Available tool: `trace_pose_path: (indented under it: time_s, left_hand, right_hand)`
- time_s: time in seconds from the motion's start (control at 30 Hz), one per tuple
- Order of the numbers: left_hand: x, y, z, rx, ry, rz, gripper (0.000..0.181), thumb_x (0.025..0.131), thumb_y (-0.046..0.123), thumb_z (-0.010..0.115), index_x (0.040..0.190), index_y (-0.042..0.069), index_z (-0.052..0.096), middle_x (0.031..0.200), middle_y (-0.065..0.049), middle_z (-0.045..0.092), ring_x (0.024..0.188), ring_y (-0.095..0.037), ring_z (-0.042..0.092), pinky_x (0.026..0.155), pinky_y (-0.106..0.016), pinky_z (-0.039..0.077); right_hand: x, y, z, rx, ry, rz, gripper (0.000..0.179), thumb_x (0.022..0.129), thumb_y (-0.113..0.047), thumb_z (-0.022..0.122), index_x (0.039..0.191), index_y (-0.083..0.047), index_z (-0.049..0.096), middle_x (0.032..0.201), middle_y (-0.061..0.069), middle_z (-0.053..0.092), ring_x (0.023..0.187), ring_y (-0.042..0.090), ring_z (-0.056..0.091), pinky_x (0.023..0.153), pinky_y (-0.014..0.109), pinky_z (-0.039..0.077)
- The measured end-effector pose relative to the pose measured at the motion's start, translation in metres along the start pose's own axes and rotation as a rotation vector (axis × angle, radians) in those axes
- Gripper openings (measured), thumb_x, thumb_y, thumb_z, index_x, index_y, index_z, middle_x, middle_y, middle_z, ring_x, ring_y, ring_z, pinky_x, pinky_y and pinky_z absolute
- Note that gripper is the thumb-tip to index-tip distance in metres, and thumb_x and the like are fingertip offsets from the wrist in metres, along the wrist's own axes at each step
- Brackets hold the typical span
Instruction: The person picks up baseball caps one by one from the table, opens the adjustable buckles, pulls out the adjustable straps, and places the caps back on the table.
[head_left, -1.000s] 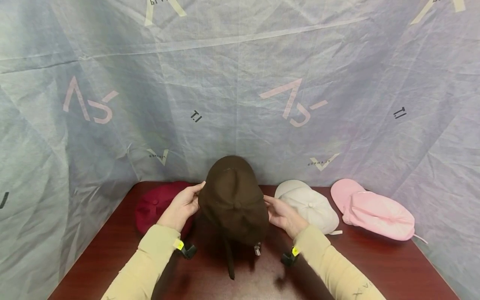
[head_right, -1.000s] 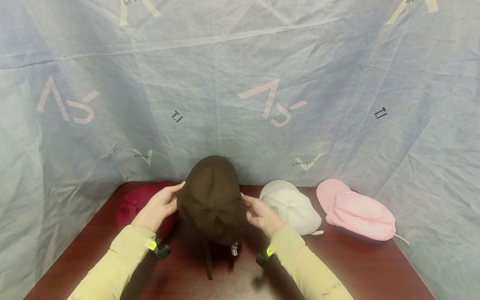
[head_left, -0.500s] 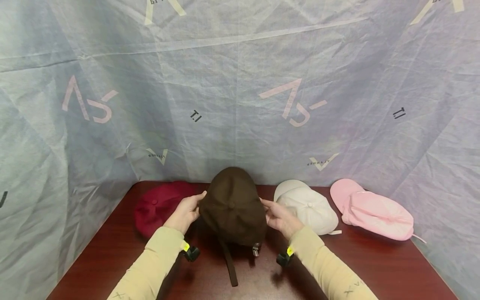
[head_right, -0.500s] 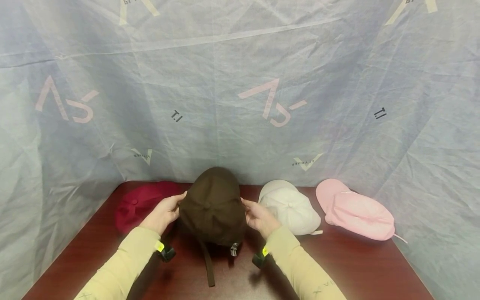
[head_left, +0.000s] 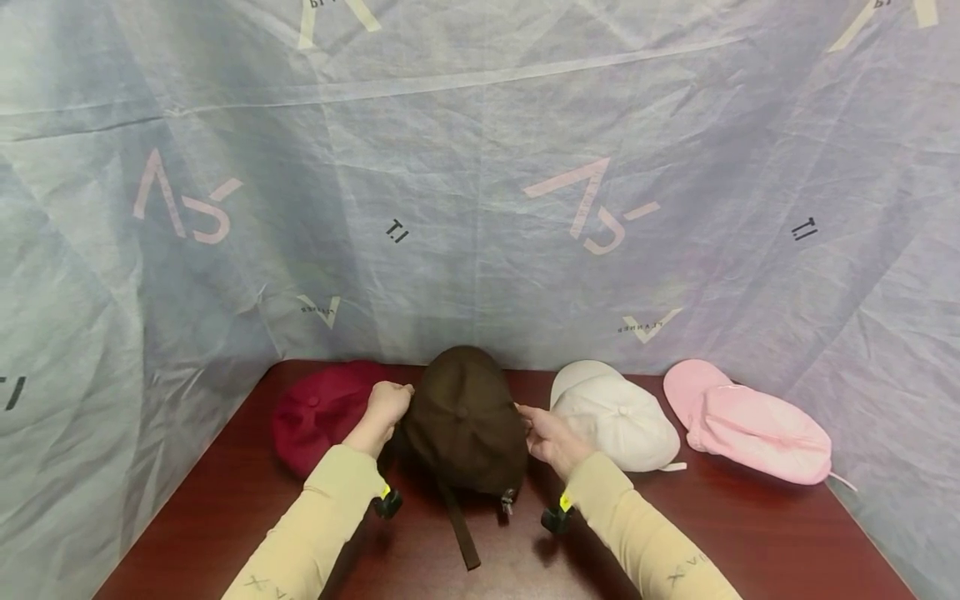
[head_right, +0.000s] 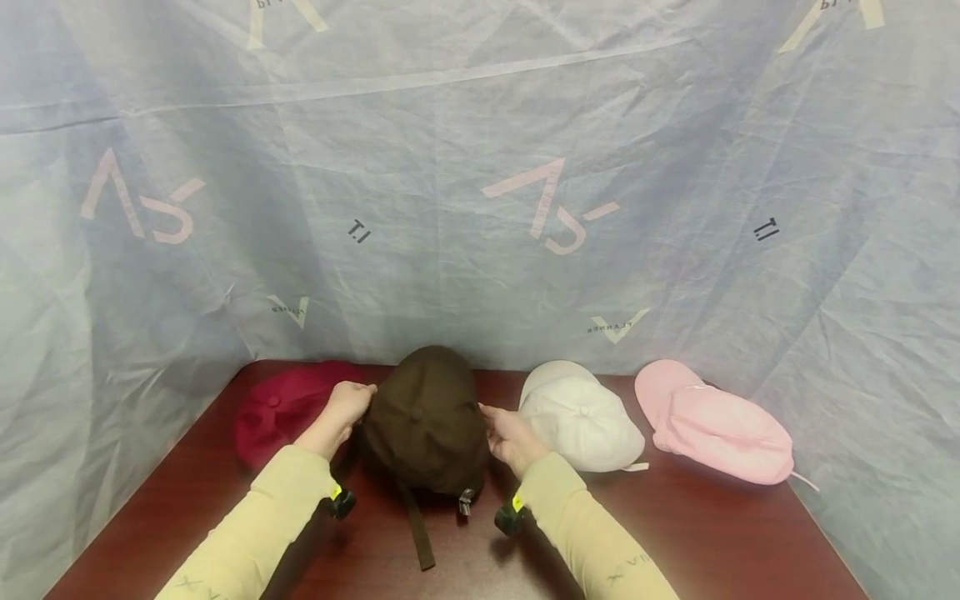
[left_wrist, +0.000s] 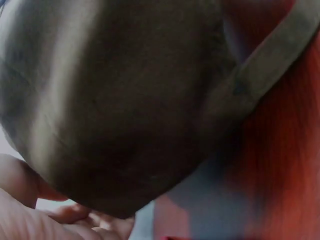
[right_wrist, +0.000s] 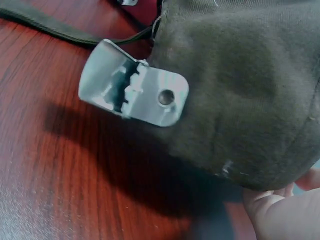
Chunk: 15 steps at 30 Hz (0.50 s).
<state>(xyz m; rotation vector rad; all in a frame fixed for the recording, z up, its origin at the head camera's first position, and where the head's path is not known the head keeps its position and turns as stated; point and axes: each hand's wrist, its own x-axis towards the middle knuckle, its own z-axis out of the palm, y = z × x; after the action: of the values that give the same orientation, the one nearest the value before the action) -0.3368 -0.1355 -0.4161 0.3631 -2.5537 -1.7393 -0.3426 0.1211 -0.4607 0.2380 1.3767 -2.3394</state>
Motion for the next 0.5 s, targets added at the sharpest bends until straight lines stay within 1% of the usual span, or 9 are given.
trace_pose_path:
  time_s: [0.07,0.1,0.13,0.17,0.2,0.3,0.4,0.5]
  left_hand:
    - [0.001,0.003,0.000,0.107,-0.004,0.016,0.035,0.097,0.022,0.044,0.090,-0.008,0.061,0.085,-0.018,0.059,0.087,-0.028,0.057,0.076,-0.036,0.049]
    - [0.001,0.005,0.001,0.160,-0.012,0.020,0.041,0.098,0.026,0.041,0.100,-0.010,0.060,0.097,-0.023,0.060,0.099,-0.033,0.056,0.084,-0.040,0.048]
    - [0.002,0.007,0.001,0.200,-0.022,0.020,0.048,0.099,0.031,0.039,0.110,-0.011,0.057,0.110,-0.027,0.058,0.109,-0.036,0.053,0.091,-0.043,0.046]
    - [0.002,0.008,0.001,0.239,-0.036,0.023,0.055,0.099,0.035,0.036,0.121,-0.012,0.053,0.123,-0.029,0.053,0.117,-0.039,0.049,0.097,-0.047,0.043]
    - [0.003,0.009,0.001,0.266,-0.051,0.026,0.061,0.100,0.040,0.033,0.128,-0.013,0.048,0.132,-0.030,0.047,0.122,-0.041,0.046,0.100,-0.048,0.040]
    - [0.009,0.011,0.001,0.321,-0.091,0.018,0.072,0.099,0.050,0.026,0.133,-0.012,0.044,0.136,-0.030,0.043,0.125,-0.042,0.042,0.104,-0.049,0.036]
    - [0.015,0.010,0.000,0.320,-0.129,-0.006,0.077,0.098,0.055,0.021,0.136,-0.010,0.041,0.140,-0.029,0.040,0.129,-0.042,0.039,0.106,-0.049,0.033]
    - [0.020,0.009,-0.001,0.296,-0.166,-0.032,0.079,0.098,0.057,0.018,0.139,-0.007,0.037,0.144,-0.028,0.035,0.132,-0.041,0.035,0.108,-0.049,0.030]
  right_hand:
    - [0.002,0.003,0.001,-0.021,0.027,-0.016,0.032,0.099,-0.008,0.042,0.074,-0.013,0.061,0.059,-0.009,0.049,0.051,-0.001,0.043,0.051,0.012,0.038]
    - [0.003,0.005,0.001,-0.036,0.036,-0.022,0.031,0.098,-0.008,0.043,0.073,-0.012,0.061,0.059,-0.008,0.050,0.052,0.000,0.045,0.051,0.012,0.040]
    - [0.003,0.006,0.001,-0.045,0.044,-0.024,0.030,0.098,-0.008,0.044,0.073,-0.011,0.061,0.061,-0.007,0.053,0.053,0.001,0.047,0.053,0.013,0.041]
    - [0.003,0.007,0.001,-0.057,0.050,-0.022,0.030,0.098,-0.008,0.044,0.073,-0.010,0.062,0.063,-0.005,0.055,0.055,0.002,0.050,0.054,0.014,0.043]
    - [0.004,0.008,0.001,-0.072,0.050,-0.020,0.030,0.098,-0.008,0.045,0.073,-0.010,0.062,0.065,-0.004,0.057,0.057,0.003,0.052,0.055,0.015,0.045]
    - [0.004,0.010,-0.001,-0.114,0.049,-0.023,0.030,0.098,-0.010,0.045,0.074,-0.011,0.063,0.069,-0.003,0.060,0.060,0.005,0.055,0.057,0.016,0.047]
    - [0.007,0.012,-0.002,-0.134,0.055,-0.023,0.029,0.098,-0.011,0.046,0.075,-0.011,0.063,0.070,-0.001,0.062,0.060,0.006,0.056,0.057,0.018,0.048]
    - [0.011,0.014,-0.002,-0.150,0.072,-0.019,0.027,0.098,-0.013,0.048,0.075,-0.010,0.062,0.069,-0.001,0.061,0.058,0.007,0.055,0.056,0.019,0.048]
